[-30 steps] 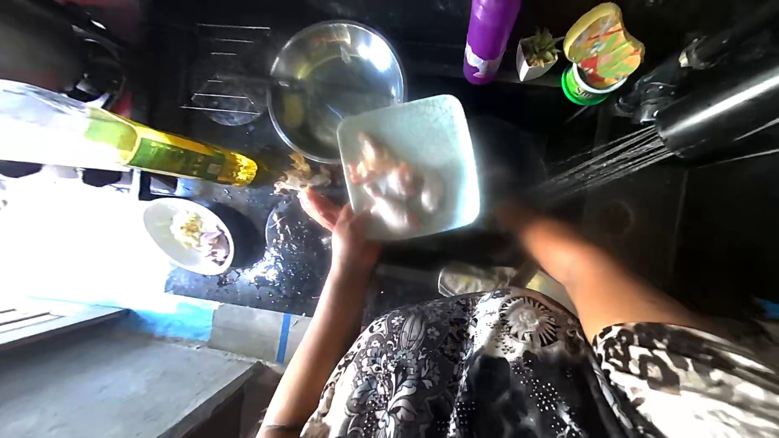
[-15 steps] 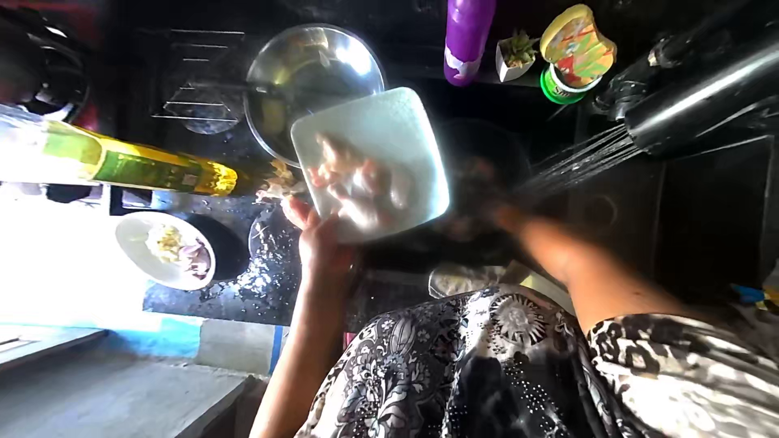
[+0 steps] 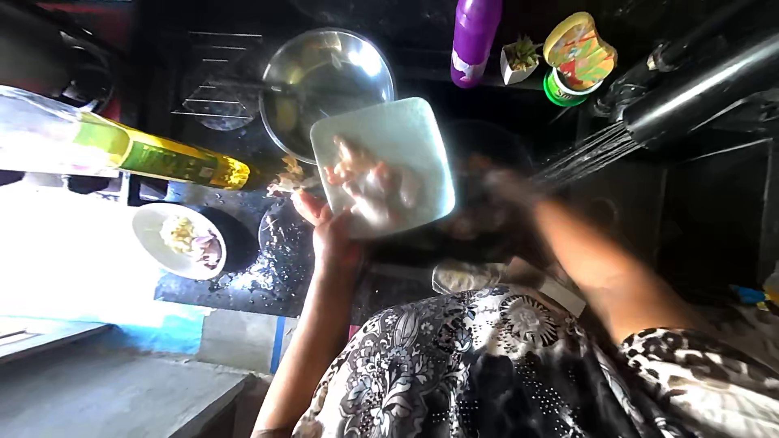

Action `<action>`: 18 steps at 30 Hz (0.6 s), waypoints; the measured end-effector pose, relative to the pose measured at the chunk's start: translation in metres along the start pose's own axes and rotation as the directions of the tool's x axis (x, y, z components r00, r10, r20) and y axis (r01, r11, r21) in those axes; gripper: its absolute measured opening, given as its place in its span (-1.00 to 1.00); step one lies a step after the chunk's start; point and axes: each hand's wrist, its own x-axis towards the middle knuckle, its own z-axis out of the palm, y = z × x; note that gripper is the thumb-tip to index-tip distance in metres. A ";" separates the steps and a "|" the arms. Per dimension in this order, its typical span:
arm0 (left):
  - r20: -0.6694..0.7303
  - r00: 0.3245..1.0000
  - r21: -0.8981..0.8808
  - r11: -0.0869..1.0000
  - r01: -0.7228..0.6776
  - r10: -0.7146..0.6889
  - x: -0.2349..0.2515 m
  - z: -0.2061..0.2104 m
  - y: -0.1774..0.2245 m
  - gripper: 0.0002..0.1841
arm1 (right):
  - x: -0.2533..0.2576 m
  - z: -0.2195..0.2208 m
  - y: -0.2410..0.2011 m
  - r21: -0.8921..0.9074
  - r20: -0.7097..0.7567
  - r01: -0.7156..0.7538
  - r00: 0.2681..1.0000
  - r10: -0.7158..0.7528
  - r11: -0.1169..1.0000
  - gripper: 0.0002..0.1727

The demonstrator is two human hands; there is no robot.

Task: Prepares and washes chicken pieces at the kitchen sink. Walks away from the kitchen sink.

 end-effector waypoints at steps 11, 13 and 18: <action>0.119 0.985 0.115 0.987 0.115 -0.128 -0.004 0.030 -0.022 -0.65 | -0.029 -0.046 -0.144 0.052 -0.053 0.167 0.985 -0.164 0.985 -0.48; 0.146 0.971 0.108 0.979 0.175 -0.189 -0.008 0.038 -0.027 -0.64 | -0.028 -0.041 -0.161 0.116 0.042 0.232 0.970 -0.238 0.966 -0.50; 0.130 0.965 0.117 0.970 0.215 -0.229 -0.007 0.037 -0.030 -0.65 | 0.017 -0.057 -0.108 -0.049 -0.211 0.038 0.976 -0.047 0.998 -0.66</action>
